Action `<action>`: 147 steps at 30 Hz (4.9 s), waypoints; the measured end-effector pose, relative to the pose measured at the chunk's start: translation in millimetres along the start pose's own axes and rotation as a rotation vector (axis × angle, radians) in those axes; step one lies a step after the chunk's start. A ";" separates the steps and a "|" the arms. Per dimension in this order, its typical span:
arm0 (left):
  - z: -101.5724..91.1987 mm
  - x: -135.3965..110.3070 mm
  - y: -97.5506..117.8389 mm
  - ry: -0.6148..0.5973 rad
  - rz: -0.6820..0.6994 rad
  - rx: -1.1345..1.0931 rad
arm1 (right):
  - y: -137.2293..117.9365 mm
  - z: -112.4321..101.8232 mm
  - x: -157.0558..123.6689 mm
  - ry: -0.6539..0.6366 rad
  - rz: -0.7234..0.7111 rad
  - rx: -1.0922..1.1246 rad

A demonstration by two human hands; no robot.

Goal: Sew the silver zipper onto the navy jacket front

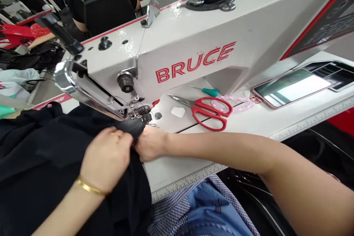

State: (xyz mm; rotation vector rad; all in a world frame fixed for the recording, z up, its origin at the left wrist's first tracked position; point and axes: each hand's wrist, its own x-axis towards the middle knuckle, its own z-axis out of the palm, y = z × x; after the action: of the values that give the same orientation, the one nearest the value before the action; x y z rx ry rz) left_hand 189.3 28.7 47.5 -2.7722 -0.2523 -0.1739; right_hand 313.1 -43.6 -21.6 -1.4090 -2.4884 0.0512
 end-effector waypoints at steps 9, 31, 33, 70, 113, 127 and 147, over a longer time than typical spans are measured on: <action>23.0 -10.8 0.9 -0.138 -0.279 -0.534 | -22.0 -12.6 -47.8 0.174 0.077 -0.062; 57.4 5.7 19.8 0.186 0.129 -0.122 | -32.4 -12.9 -51.7 0.138 0.132 -0.163; 59.0 11.5 14.4 0.193 0.109 -0.126 | -31.6 -11.5 -51.3 0.152 0.165 -0.196; 21.7 -2.2 2.5 0.110 0.074 0.058 | -47.2 -4.3 -53.9 0.226 0.081 -0.238; -22.8 -44.8 40.3 -0.089 -0.072 0.195 | -64.9 -2.6 -47.6 0.210 -0.212 0.217; -31.3 -52.5 43.9 -0.022 -0.017 0.095 | -70.9 -4.6 -71.6 0.091 -0.276 0.278; 9.9 -51.9 79.2 0.004 0.053 -0.372 | -67.3 -11.9 -83.1 0.070 -0.220 0.373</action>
State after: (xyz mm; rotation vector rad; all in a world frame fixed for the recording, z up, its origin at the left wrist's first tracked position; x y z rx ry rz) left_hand 155.0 -48.8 4.1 -3.1426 -0.1577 -0.2335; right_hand 300.2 -150.3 -17.5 -0.9668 -2.4002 0.3917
